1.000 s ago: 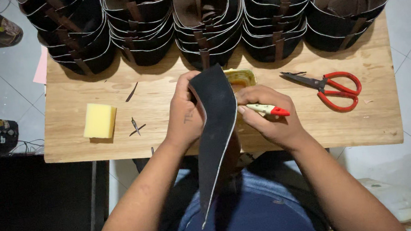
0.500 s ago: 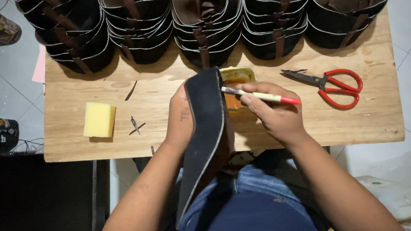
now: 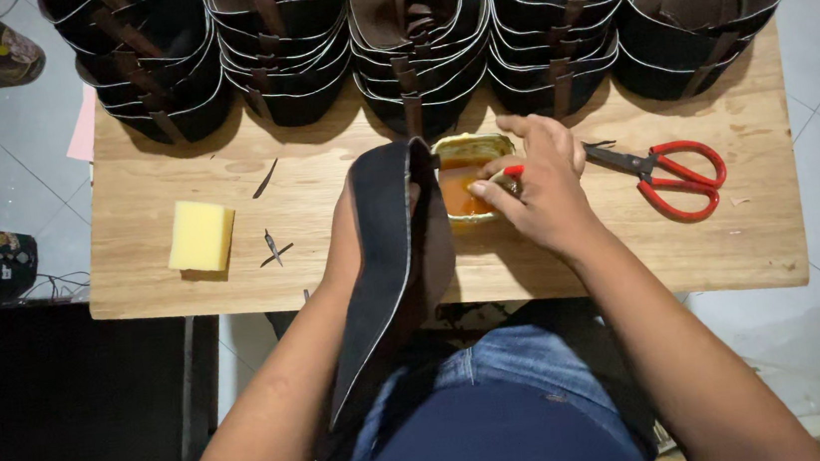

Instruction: The person applies an orange adhesive to the edges of brown shoe insoles using a small brush. They repeatedly dip the brush into a container of glue and coat the perimeter of each insole, then place the treated insole onto a stack of similar parts on the table.

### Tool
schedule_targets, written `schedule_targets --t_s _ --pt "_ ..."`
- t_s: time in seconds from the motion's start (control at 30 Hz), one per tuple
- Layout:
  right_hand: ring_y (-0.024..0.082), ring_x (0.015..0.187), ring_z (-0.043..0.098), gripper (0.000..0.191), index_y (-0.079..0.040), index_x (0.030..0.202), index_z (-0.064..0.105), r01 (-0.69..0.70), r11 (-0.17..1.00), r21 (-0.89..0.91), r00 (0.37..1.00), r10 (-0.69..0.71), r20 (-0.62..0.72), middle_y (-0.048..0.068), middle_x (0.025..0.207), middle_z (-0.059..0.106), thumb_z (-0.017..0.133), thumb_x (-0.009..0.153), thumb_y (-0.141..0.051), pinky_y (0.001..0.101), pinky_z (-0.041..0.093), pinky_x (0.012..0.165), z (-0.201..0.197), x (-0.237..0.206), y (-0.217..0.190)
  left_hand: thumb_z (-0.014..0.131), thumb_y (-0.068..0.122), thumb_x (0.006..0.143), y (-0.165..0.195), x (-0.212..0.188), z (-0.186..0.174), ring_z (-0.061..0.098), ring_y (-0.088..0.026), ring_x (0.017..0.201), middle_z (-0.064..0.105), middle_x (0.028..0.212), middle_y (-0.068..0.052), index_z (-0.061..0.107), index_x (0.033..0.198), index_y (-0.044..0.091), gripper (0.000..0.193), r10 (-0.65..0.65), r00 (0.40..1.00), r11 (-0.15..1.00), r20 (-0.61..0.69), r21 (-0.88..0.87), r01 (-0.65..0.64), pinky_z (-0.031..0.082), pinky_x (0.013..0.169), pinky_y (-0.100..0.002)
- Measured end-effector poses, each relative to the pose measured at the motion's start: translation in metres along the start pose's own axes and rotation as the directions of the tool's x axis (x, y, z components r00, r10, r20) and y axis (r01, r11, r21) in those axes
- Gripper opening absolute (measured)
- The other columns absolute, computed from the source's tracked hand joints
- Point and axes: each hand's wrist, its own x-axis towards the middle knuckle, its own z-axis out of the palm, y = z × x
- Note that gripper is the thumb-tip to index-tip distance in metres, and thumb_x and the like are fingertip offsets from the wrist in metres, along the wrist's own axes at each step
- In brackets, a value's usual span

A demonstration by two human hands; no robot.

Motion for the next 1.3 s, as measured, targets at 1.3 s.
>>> schedule_targets --t_s 1.3 --pt "0.017 0.101 0.065 0.016 0.0 0.108 0.066 -0.217 0.637 0.74 0.971 0.221 0.094 0.01 0.114 0.068 0.066 0.094 -0.006 0.0297 0.054 0.086 -0.014 -0.03 -0.016 0.065 0.015 0.098 0.028 0.001 0.01 0.067 -0.016 0.097 0.072 0.107 -0.007 0.068 0.118 0.004 0.023 -0.203 0.971 0.9 0.123 -0.366 0.235 0.055 0.089 -0.031"
